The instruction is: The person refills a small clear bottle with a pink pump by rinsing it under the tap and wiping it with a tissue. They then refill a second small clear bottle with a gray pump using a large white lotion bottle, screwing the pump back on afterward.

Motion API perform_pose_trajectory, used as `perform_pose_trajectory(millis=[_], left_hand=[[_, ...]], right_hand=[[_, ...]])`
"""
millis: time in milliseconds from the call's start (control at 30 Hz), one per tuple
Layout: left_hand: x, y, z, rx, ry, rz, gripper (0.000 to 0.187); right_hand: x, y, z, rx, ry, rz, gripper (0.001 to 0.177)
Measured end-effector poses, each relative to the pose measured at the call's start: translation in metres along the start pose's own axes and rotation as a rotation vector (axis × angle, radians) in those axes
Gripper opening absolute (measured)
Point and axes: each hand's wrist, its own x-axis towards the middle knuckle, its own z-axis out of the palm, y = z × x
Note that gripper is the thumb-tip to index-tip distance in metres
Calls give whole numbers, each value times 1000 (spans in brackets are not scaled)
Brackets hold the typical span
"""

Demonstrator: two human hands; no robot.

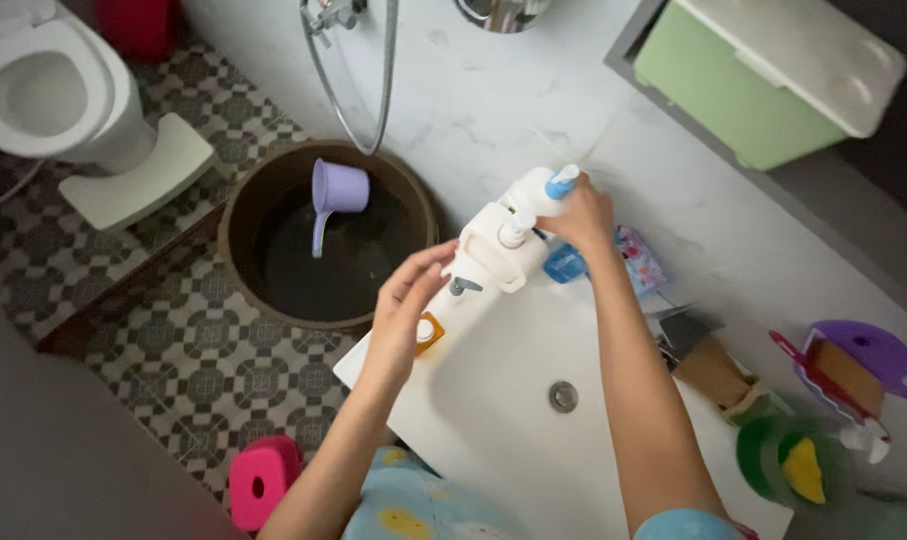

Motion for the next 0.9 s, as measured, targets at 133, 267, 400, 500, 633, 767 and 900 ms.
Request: perform_pose_trajectory(millis=[133,267,400,500,633,767,900], left_hand=[[2,11,-9,5,94,-47,32],[6,16,-9,-10,90,-52,31],[7,16,-8,-14,86,-82,31],[9,13,-10,12,65,-75,31],[13,8,-11,7,57,-74,31],[13,10,-13,3,64,-77,31],[13,12,-14,45,82,-65,32]], right_hand=[[2,-3,2,-23,-15,-16,85],[0,-12,-7,-34,-106,90,86],[1,-16,-7,-20,-127,95,83],[1,-15,-6,-34,-116,84,78],[0,-11,-8,18,-61,36,66],[2,-8,-6,145,34,-30,62],[5,-7,-6,143,104,-107,64]])
